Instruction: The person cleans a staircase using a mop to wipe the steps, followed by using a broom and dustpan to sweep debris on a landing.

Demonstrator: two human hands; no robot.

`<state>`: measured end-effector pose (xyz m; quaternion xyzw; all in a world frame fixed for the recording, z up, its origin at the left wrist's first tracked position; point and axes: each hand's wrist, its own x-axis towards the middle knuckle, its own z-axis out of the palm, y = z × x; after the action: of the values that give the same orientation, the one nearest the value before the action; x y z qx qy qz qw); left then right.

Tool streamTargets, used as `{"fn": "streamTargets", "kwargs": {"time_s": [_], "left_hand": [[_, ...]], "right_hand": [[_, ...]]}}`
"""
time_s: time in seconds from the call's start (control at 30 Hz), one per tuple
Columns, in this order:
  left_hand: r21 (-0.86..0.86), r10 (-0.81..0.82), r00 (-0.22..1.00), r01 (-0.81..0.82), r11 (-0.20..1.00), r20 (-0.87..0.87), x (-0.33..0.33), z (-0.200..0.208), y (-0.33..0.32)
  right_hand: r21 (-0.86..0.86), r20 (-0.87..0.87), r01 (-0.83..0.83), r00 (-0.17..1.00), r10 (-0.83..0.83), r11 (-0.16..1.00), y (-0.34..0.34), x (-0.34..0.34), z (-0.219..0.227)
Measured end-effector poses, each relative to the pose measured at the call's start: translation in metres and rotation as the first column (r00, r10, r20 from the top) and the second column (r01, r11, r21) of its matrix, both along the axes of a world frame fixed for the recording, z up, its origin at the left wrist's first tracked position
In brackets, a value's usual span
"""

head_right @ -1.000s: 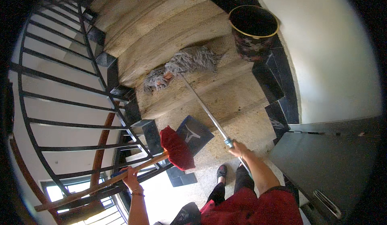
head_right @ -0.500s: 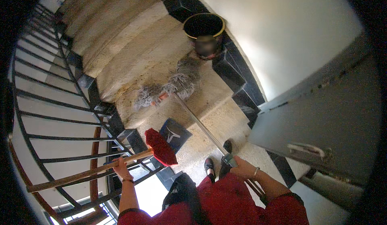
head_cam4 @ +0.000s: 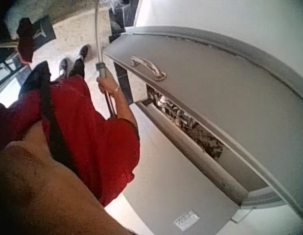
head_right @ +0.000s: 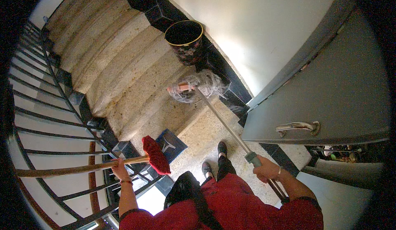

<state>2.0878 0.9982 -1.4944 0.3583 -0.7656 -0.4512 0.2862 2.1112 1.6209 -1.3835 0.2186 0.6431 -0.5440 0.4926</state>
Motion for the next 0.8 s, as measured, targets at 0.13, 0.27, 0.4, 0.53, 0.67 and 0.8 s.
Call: {"fn": "streamTargets", "kwargs": {"time_s": [0.13,0.27,0.4,0.53,0.67,0.8], "left_hand": [[0.024,-0.011,1.0,0.012,1.0,-0.023,-0.001,0.0,-0.011],[0.033,0.003,0.999,-0.002,0.999,-0.043,-0.006,-0.005,-0.009],[-0.045,0.042,0.999,-0.042,0.998,-0.005,-0.011,-0.01,-0.032],[-0.106,0.128,0.972,-0.109,0.988,0.196,-0.032,0.027,0.014],[-0.071,0.075,0.986,-0.066,0.995,0.146,-0.027,0.02,-0.007],[-0.129,0.057,0.991,-0.041,0.991,0.119,-0.026,0.016,-0.007]], "right_hand": [[-0.284,0.21,0.349,0.932,-0.297,0.893,0.02,0.016,0.018],[-0.449,0.421,0.552,0.824,-0.378,0.703,0.034,0.04,0.021],[-0.489,0.551,0.643,0.751,-0.363,0.589,0.033,0.049,0.028],[-0.437,0.443,0.595,0.795,-0.414,0.675,0.031,0.069,0.044],[-0.309,0.275,0.49,0.867,-0.416,0.815,0.027,0.067,0.061],[-0.206,0.127,0.375,0.926,-0.355,0.904,0.03,0.062,0.057]]}}
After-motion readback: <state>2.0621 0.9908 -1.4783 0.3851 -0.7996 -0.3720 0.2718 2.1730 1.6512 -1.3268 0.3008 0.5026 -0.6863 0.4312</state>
